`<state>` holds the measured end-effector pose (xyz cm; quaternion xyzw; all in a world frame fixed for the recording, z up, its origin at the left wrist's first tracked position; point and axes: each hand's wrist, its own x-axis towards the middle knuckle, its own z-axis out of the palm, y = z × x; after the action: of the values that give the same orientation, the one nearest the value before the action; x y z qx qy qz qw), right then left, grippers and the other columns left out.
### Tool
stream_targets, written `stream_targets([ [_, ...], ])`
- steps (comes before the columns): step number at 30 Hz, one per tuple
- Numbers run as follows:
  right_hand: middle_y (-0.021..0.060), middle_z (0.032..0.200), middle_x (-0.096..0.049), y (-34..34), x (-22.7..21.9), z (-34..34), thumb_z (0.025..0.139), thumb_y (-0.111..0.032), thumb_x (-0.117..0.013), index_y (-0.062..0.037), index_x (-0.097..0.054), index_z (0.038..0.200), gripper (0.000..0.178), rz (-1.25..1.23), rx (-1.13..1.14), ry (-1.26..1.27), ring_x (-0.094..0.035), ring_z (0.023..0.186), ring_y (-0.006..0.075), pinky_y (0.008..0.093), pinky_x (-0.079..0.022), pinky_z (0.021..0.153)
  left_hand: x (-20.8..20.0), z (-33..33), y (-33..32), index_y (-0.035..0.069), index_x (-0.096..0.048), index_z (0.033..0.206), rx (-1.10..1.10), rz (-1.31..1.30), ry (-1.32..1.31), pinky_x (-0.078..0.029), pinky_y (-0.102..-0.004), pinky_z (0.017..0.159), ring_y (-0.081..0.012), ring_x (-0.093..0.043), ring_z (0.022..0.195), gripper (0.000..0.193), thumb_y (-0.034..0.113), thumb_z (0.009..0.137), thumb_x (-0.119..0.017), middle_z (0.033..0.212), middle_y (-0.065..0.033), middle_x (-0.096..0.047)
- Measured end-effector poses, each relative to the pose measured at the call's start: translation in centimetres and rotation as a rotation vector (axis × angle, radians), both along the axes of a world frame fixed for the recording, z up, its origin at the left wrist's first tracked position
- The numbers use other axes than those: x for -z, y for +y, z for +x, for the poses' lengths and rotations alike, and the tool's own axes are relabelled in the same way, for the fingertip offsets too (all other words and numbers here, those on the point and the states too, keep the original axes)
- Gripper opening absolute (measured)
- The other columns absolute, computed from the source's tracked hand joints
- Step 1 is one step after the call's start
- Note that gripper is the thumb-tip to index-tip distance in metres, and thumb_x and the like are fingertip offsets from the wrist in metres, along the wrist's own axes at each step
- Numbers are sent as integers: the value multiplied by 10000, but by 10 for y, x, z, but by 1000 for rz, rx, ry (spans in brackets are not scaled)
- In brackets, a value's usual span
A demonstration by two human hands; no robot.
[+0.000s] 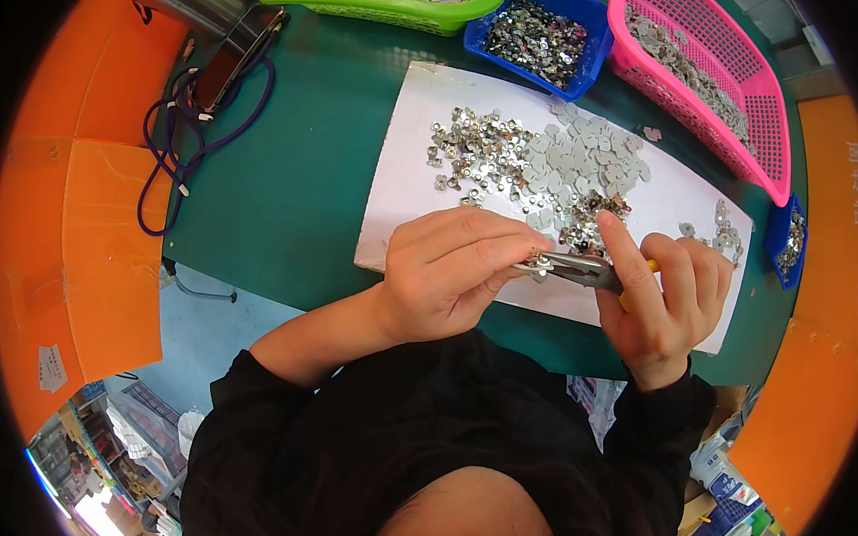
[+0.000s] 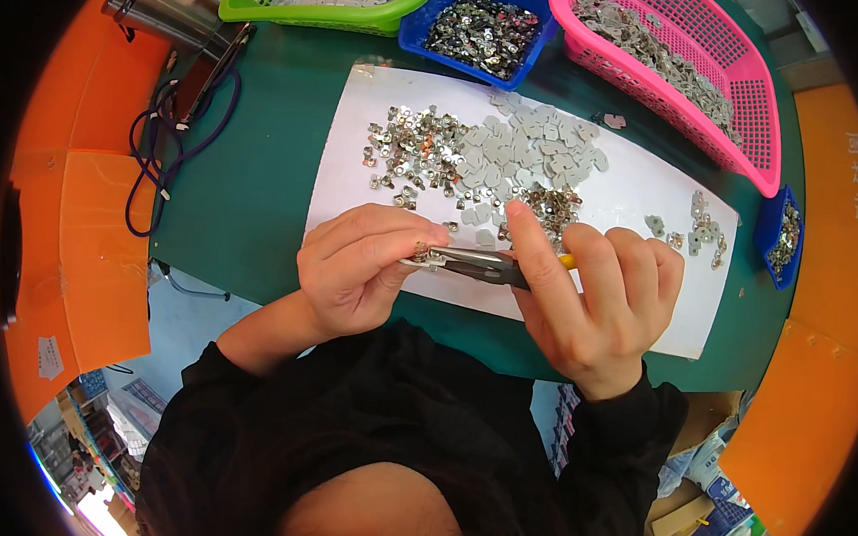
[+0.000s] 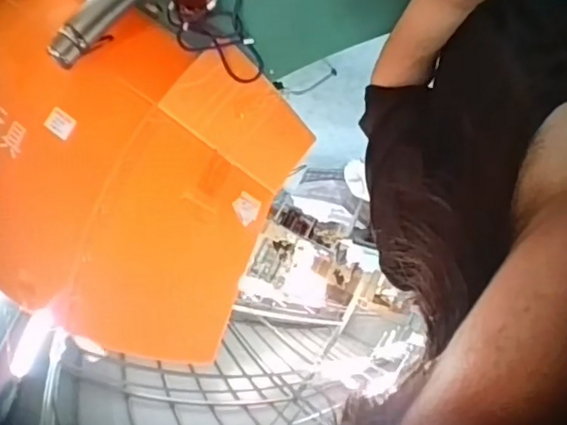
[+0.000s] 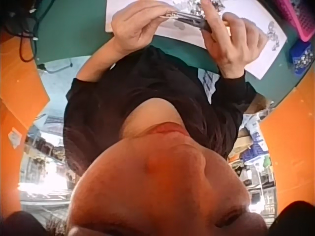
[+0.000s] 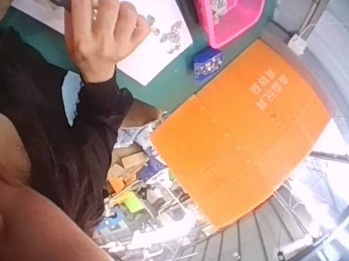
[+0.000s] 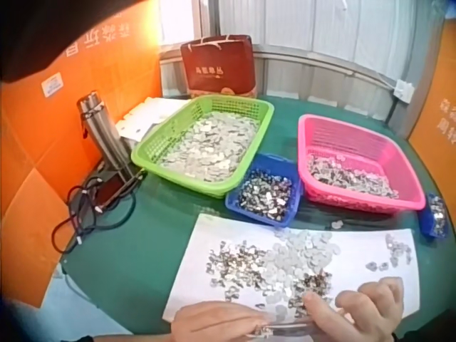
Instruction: Assembling small metal parts using pliers at a workbench in a factory setting.
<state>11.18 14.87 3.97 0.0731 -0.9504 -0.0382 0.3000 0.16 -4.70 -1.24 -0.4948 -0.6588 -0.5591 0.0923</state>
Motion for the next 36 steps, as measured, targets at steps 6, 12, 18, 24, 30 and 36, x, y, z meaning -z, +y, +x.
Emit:
stream_targets([
  [6,-4,849,-522,7,-1,-2,648,-215,-755,-175,-752,1103,458,43,-31,-73,-508,746,189,342,-398,681,4,-4,1,-15,-684,998,6,-3,27,-569,-312,673,-274,-712,812,171,21,832,-704,950,-144,-722],
  [12,15,771,-522,6,-8,2,580,-67,-757,-140,-743,1091,516,-55,-37,-226,-495,685,204,348,-398,629,2,-3,4,-13,-704,964,-69,-22,173,-582,-322,701,-273,-718,836,143,35,829,-703,939,-134,-724],
  [18,38,764,-523,-1,-3,2,591,-64,-780,-108,-699,992,412,-181,-4,-373,-502,694,236,359,-408,626,1,8,0,-23,-702,959,-45,-104,-100,-575,-304,696,-249,-718,808,97,22,878,-674,909,-136,-721],
  [24,54,769,-518,-1,-2,0,586,-45,-772,-99,-691,967,393,-285,22,-186,-506,708,245,365,-404,632,-1,13,5,-44,-696,975,26,-17,-716,-532,-266,659,-187,-689,726,98,-2,907,-639,849,-123,-709],
  [30,43,765,-505,-2,-5,-2,574,-60,-786,-104,-704,1018,454,-89,32,-183,-497,688,229,353,-403,615,-15,19,6,-70,-682,996,77,43,-1014,-550,-265,726,-132,-673,780,166,56,981,-576,854,-104,-701],
  [36,36,749,-463,1,-9,1,591,-123,-793,-104,-715,1043,459,43,15,-209,-486,678,216,347,-406,601,-14,20,5,-64,-647,994,134,1,-1185,-563,-296,759,-157,-682,800,236,147,1022,-545,877,-112,-696],
])
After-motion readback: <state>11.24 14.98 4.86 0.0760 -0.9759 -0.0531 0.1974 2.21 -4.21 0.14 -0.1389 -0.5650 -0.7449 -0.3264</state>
